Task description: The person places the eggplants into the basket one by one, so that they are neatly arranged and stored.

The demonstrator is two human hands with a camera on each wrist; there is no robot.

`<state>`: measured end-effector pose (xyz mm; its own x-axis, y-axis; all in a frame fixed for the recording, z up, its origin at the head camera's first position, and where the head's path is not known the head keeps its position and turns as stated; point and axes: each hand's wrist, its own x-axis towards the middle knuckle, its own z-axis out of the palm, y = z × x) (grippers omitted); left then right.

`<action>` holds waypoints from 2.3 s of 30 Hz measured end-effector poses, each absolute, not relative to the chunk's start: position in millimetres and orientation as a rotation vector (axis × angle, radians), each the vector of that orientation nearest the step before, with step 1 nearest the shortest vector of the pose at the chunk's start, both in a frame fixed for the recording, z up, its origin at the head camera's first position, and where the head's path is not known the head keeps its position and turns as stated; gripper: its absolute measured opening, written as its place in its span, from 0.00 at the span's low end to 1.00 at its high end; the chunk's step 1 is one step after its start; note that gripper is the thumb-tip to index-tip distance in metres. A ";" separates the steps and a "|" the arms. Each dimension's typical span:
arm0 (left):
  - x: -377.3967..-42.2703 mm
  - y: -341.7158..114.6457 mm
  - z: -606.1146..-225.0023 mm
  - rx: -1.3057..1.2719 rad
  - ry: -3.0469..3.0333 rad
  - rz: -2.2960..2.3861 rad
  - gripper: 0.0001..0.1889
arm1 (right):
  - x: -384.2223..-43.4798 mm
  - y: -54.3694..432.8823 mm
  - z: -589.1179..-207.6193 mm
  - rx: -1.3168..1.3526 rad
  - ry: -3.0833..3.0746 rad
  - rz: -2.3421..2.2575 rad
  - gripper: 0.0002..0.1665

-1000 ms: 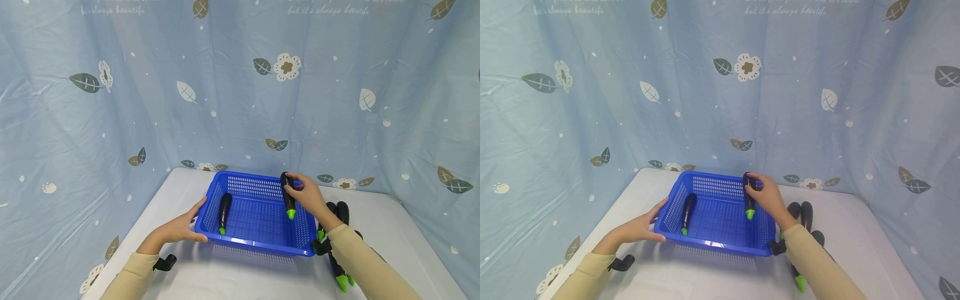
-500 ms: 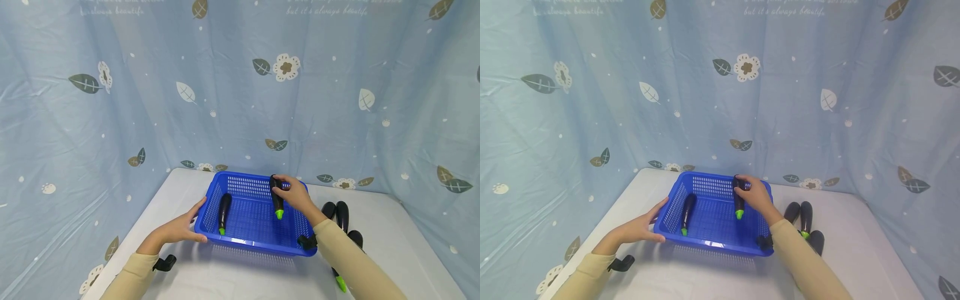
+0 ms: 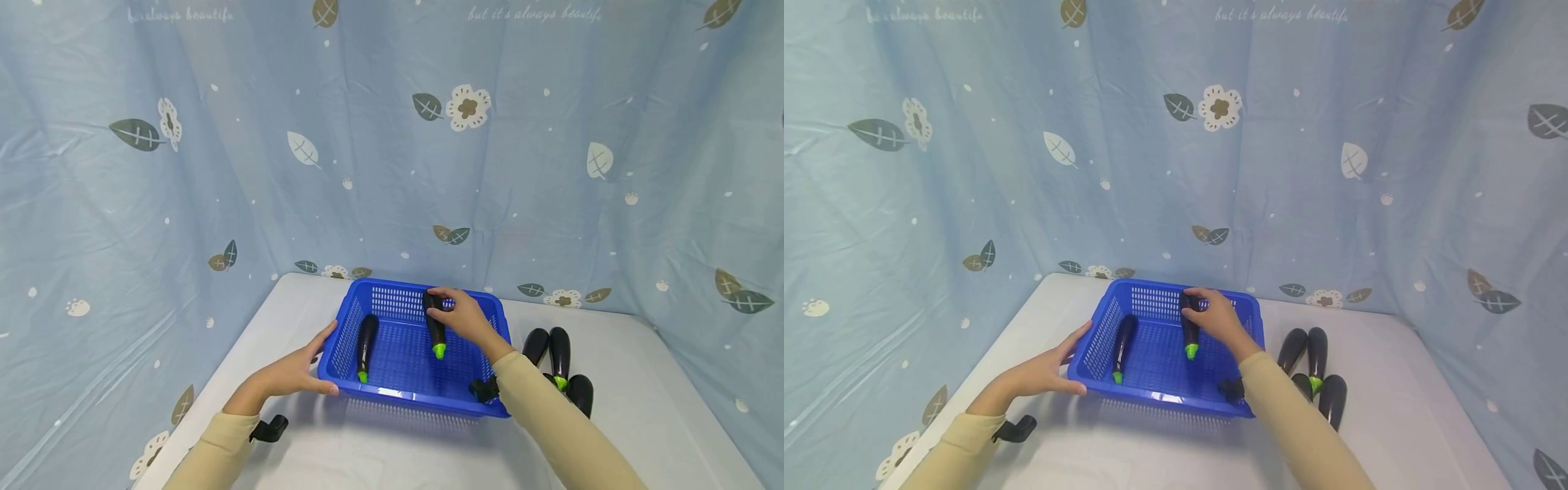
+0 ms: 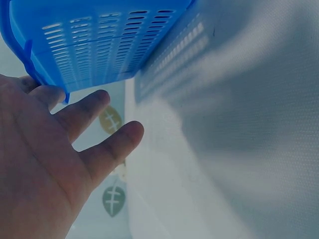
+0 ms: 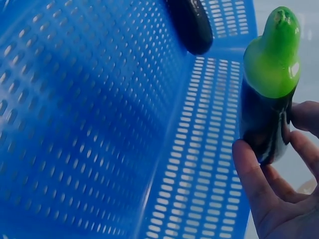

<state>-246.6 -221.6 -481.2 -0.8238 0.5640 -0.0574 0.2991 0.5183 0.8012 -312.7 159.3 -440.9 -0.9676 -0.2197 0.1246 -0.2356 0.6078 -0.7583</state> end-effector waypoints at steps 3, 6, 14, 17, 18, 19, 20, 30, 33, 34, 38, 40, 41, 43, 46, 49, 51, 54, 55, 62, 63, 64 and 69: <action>-245.5 -221.6 -479.7 0.710 2.462 1.193 0.67 | -315.0 150.8 -441.5 0.400 -2.816 1.324 0.27; -245.1 -222.0 -479.4 0.704 2.463 1.193 0.67 | -317.4 142.4 -443.5 0.407 -2.848 1.279 0.27; -245.9 -222.9 -478.7 0.707 2.457 1.201 0.67 | -324.7 119.1 -450.1 0.453 -2.898 1.193 0.25; -246.5 -222.4 -477.7 0.703 2.455 1.197 0.67 | -327.5 112.9 -453.6 0.459 -2.902 1.197 0.24; -246.6 -222.3 -477.3 0.704 2.454 1.198 0.67 | -328.2 111.0 -454.7 0.454 -2.910 1.202 0.24; -246.7 -222.3 -477.1 0.707 2.454 1.198 0.67 | -328.7 109.1 -455.9 0.455 -2.916 1.210 0.24; -246.8 -222.2 -476.9 0.709 2.455 1.199 0.67 | -329.1 107.4 -457.0 0.455 -2.925 1.230 0.24; -246.4 -221.8 -478.1 0.709 2.460 1.203 0.67 | -330.7 90.8 -463.4 0.463 -3.027 1.307 0.25; -246.8 -221.7 -478.2 0.713 2.460 1.204 0.67 | -331.6 86.0 -464.5 0.481 -3.039 1.296 0.25; -246.9 -221.7 -478.2 0.716 2.461 1.203 0.67 | -331.8 84.6 -464.8 0.489 -3.041 1.299 0.25; -247.1 -221.2 -477.6 0.718 2.453 1.208 0.67 | -332.9 79.9 -466.7 0.526 -3.066 1.275 0.26; -247.3 -220.8 -477.5 0.721 2.447 1.208 0.67 | -332.7 78.2 -467.0 0.536 -3.086 1.268 0.27; -247.3 -220.7 -477.4 0.720 2.444 1.209 0.67 | -332.6 77.5 -466.8 0.539 -3.097 1.264 0.27; -247.6 -220.4 -477.5 0.720 2.441 1.208 0.67 | -331.7 76.5 -466.1 0.549 -3.111 1.262 0.28; -247.9 -220.3 -478.2 0.714 2.445 1.202 0.67 | -330.7 74.7 -465.3 0.575 -3.118 1.260 0.28; -248.2 -220.4 -479.1 0.707 2.445 1.201 0.67 | -330.0 72.2 -465.4 0.603 -3.133 1.246 0.28; -248.3 -220.4 -479.7 0.705 2.444 1.200 0.67 | -329.7 70.6 -465.9 0.609 -3.171 1.222 0.29; -248.6 -219.6 -480.1 0.708 2.442 1.199 0.67 | -329.1 68.9 -466.4 0.622 -3.226 1.184 0.32; -248.7 -219.4 -480.1 0.708 2.441 1.201 0.67 | -329.0 68.4 -466.4 0.628 -3.240 1.174 0.33; -248.5 -219.0 -480.2 0.706 2.443 1.197 0.67 | -327.5 68.0 -464.8 0.662 -3.260 1.204 0.36; -248.4 -218.9 -480.1 0.704 2.444 1.197 0.67 | -327.4 68.1 -464.7 0.668 -3.257 1.218 0.36; -248.3 -218.7 -480.0 0.701 2.444 1.195 0.67 | -327.2 68.1 -464.7 0.674 -3.253 1.230 0.36; -248.2 -218.4 -480.3 0.693 2.448 1.187 0.67 | -325.8 68.6 -463.6 0.680 -3.243 1.273 0.37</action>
<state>-248.2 -218.4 -480.3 -0.8260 0.5575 -0.0829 0.2801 0.5338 0.7979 -325.8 68.6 -463.6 -0.8474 -0.4781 -0.2310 -0.1932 0.6830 -0.7044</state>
